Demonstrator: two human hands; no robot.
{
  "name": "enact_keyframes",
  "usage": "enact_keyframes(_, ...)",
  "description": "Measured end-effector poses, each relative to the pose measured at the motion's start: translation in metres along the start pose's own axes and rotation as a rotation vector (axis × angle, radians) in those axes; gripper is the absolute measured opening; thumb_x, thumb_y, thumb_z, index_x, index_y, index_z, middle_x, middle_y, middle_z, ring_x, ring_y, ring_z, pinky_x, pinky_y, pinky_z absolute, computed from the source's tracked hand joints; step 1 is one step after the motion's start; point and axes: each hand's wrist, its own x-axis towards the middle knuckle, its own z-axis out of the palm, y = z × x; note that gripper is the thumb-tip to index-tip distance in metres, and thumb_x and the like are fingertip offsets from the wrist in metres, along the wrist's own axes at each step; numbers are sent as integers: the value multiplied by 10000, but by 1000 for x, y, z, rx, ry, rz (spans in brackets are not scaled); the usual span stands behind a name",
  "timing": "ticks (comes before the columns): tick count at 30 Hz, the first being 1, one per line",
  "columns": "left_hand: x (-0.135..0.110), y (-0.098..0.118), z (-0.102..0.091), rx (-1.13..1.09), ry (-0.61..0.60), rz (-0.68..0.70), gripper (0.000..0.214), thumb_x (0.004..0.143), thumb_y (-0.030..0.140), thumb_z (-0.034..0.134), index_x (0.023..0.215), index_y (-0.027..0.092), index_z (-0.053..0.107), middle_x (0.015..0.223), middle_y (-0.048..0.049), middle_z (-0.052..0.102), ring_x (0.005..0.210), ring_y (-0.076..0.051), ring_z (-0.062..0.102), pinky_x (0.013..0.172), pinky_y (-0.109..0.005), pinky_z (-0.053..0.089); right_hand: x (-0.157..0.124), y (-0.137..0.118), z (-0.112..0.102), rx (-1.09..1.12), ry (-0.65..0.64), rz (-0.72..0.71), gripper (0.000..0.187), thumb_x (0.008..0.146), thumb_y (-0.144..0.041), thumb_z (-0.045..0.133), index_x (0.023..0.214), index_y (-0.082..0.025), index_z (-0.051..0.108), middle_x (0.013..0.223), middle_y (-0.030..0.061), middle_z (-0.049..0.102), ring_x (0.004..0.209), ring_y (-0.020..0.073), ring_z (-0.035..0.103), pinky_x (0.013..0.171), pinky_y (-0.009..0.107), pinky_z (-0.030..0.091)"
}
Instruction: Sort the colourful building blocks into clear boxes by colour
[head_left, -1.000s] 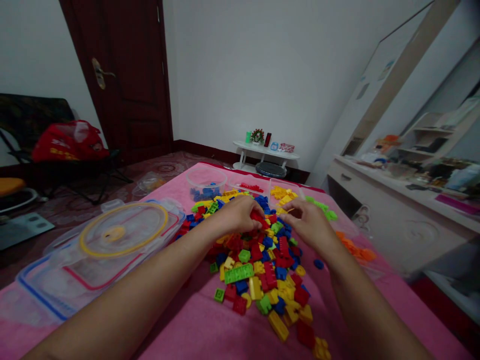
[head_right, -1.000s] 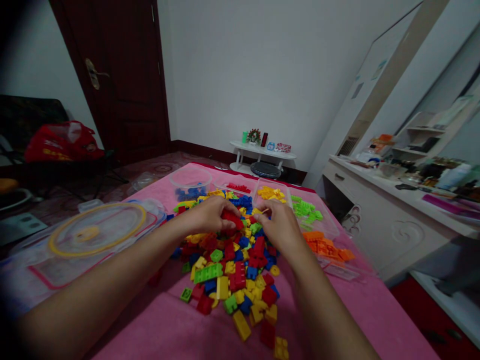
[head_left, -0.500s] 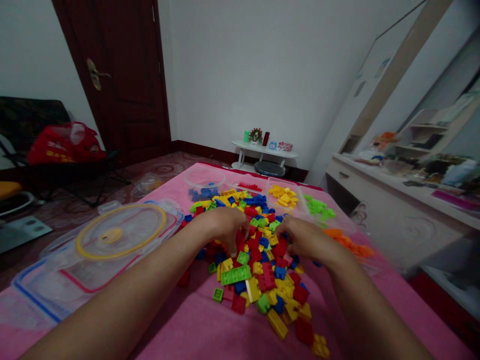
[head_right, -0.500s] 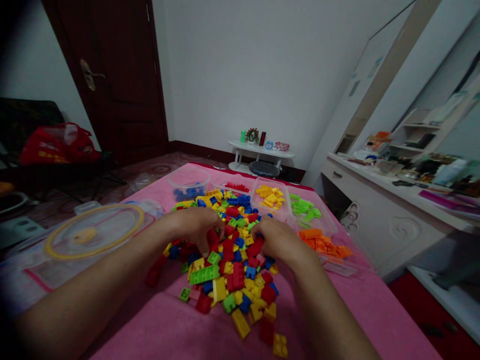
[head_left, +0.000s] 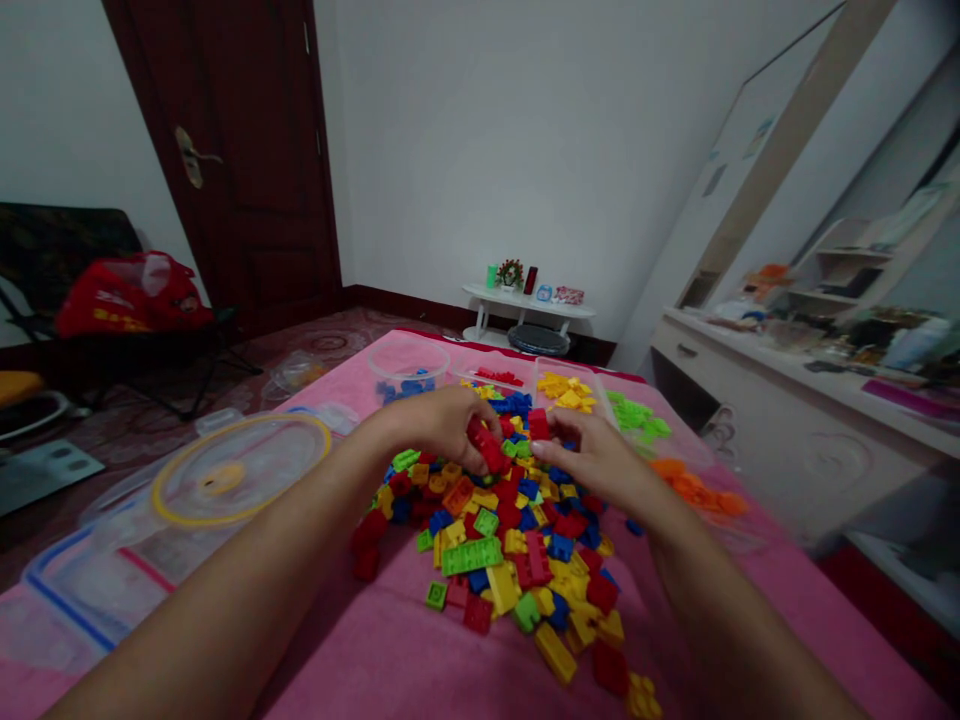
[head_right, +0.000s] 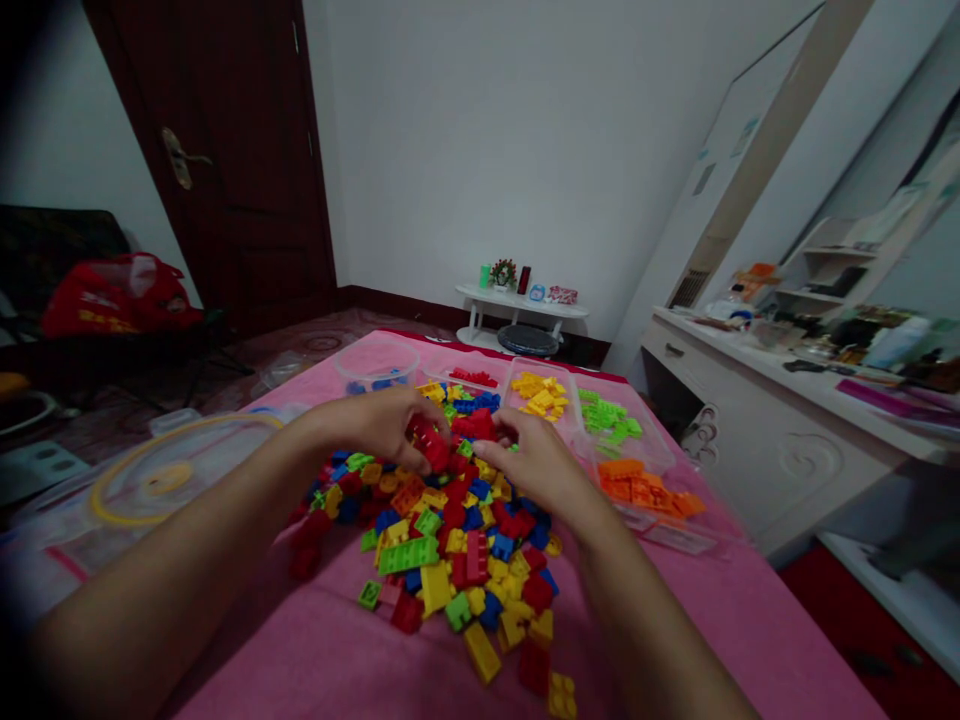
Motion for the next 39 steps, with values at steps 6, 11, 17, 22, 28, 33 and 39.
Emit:
enact_keyframes(6, 10, 1, -1, -301, 400, 59, 411, 622, 249, 677, 1017, 139, 646, 878, -46, 665, 753, -131, 588, 686, -221, 447, 1, -14, 41, 1074, 19, 311, 321, 791, -478, 524, 956, -204, 543, 881, 37, 635, 718, 155, 630, 599, 290, 522)
enact_keyframes(11, 15, 21, 18, -405, 314, 151, 392, 716, 227, 607, 1100, 152, 617, 1074, -76, 639, 946, -175, 596, 826, -270, 456, 1, -18, 49, 1602, 3, 410, 431, 804, -590, 444, 930, -192, 555, 693, 17, 639, 574, 141, 624, 478, 242, 509)
enact_keyframes(17, 19, 30, 34, -311, 138, 296, 386, 710, 387, 641, 1021, 158, 653, 1049, -73, 658, 1025, -234, 564, 888, -322, 430, 6, -5, 51, 1709, 272, 537, 197, 812, -352, 559, 769, -160, 559, 521, -19, 584, 394, 81, 513, 365, 165, 431)
enact_keyframes(22, 29, 11, 24, -570, 549, 85, 337, 748, 401, 593, 933, 131, 673, 979, -93, 681, 899, -189, 611, 826, -303, 450, 5, 4, 44, 1792, 278, 476, 87, 835, -226, 496, 773, -168, 517, 568, -26, 555, 367, 48, 432, 273, 115, 286)
enact_keyframes(28, 19, -14, -12, -1238, 936, -26, 250, 694, 350, 645, 837, 145, 647, 777, -39, 665, 664, -89, 589, 629, -203, 446, 21, 10, 32, 1697, 178, 495, 125, 849, -259, 444, 782, -165, 491, 586, -10, 511, 385, 48, 402, 282, 110, 301)
enact_keyframes(33, 17, -24, -19, -1463, 975, -71, 227, 647, 309, 679, 808, 153, 641, 710, -2, 630, 555, -56, 547, 525, -171, 412, 90, 10, 17, 1419, 313, 453, 215, 871, -275, 376, 719, -153, 466, 598, 11, 528, 379, 38, 399, 277, 104, 256)
enact_keyframes(39, 16, -25, -23, -1519, 1004, -101, 216, 653, 300, 676, 804, 150, 643, 687, 8, 617, 541, -46, 539, 492, -155, 393, 188, 27, 10, 1042, 695, 484, 246, 883, -325, 345, 680, -190, 378, 496, -50, 447, 351, 44, 380, 291, 117, 232)
